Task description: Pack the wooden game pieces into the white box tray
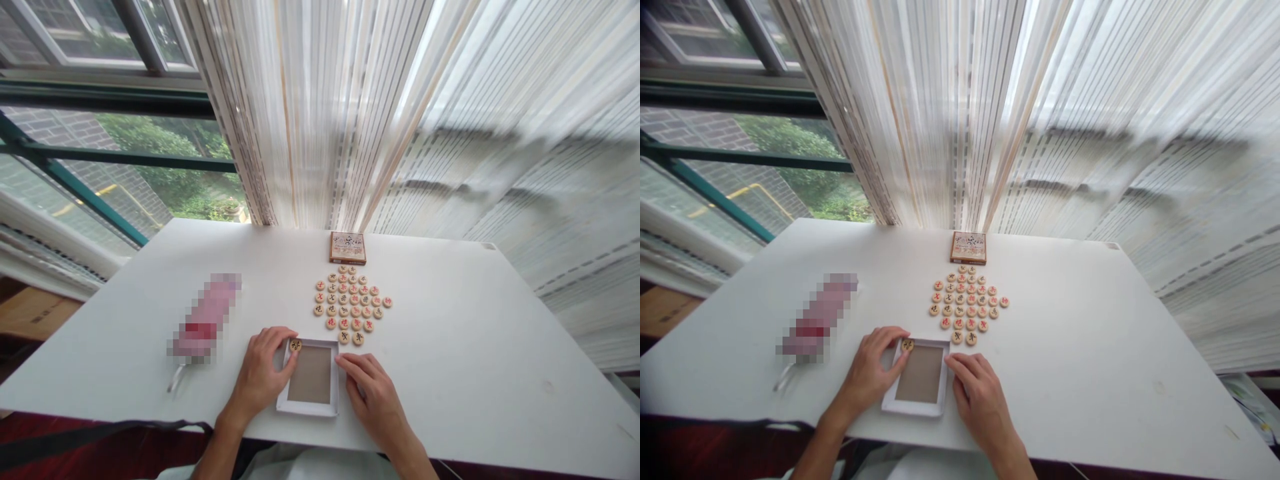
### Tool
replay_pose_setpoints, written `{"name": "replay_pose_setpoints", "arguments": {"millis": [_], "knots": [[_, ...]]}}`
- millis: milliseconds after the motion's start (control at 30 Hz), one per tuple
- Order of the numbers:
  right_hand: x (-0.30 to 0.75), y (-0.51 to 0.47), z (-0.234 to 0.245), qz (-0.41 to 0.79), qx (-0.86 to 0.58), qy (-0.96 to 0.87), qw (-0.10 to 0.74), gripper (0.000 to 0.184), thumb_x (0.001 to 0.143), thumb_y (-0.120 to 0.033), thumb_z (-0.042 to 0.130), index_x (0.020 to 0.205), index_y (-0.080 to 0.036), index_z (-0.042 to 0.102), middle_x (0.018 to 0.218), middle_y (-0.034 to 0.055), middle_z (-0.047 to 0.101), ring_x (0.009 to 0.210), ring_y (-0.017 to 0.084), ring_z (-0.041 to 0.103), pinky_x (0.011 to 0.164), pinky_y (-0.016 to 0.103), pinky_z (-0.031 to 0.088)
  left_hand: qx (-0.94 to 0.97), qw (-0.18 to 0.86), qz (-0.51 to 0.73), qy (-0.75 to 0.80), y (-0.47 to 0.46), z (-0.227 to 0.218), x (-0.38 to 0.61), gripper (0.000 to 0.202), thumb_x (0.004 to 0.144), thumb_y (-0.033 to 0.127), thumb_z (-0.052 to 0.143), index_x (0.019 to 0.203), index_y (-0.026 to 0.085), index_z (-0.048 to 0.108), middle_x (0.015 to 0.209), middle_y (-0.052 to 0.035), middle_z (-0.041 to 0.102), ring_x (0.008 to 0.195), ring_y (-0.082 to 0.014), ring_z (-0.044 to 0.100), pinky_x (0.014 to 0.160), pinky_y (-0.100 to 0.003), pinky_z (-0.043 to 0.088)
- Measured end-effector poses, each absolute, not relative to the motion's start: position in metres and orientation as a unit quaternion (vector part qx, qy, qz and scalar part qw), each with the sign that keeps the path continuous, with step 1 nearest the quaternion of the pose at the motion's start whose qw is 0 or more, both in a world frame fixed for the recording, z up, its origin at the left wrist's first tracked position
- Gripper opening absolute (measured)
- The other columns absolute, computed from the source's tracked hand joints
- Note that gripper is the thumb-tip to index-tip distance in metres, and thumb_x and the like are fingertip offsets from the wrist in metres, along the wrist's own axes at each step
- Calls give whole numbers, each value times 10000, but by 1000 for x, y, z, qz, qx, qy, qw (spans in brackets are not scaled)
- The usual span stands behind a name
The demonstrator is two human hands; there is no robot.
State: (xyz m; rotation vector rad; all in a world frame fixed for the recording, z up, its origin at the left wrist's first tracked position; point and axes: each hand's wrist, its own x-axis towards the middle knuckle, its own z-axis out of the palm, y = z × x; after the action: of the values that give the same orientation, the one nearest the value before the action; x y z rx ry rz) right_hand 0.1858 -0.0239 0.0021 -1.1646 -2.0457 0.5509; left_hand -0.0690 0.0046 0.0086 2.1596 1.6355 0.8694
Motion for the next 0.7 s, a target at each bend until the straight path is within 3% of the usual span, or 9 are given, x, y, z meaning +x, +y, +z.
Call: {"name": "replay_pose_setpoints", "arguments": {"millis": [700], "knots": [[187, -23, 0, 226, -441, -793, 353, 448, 952, -59, 466, 1334, -261, 582, 1214, 95, 666, 979, 245, 601, 842, 462, 577, 745, 151, 305, 574, 4, 8, -68, 192, 872, 198, 600, 1057, 252, 605, 1061, -40, 680, 867, -218, 617, 817, -379, 446]]}}
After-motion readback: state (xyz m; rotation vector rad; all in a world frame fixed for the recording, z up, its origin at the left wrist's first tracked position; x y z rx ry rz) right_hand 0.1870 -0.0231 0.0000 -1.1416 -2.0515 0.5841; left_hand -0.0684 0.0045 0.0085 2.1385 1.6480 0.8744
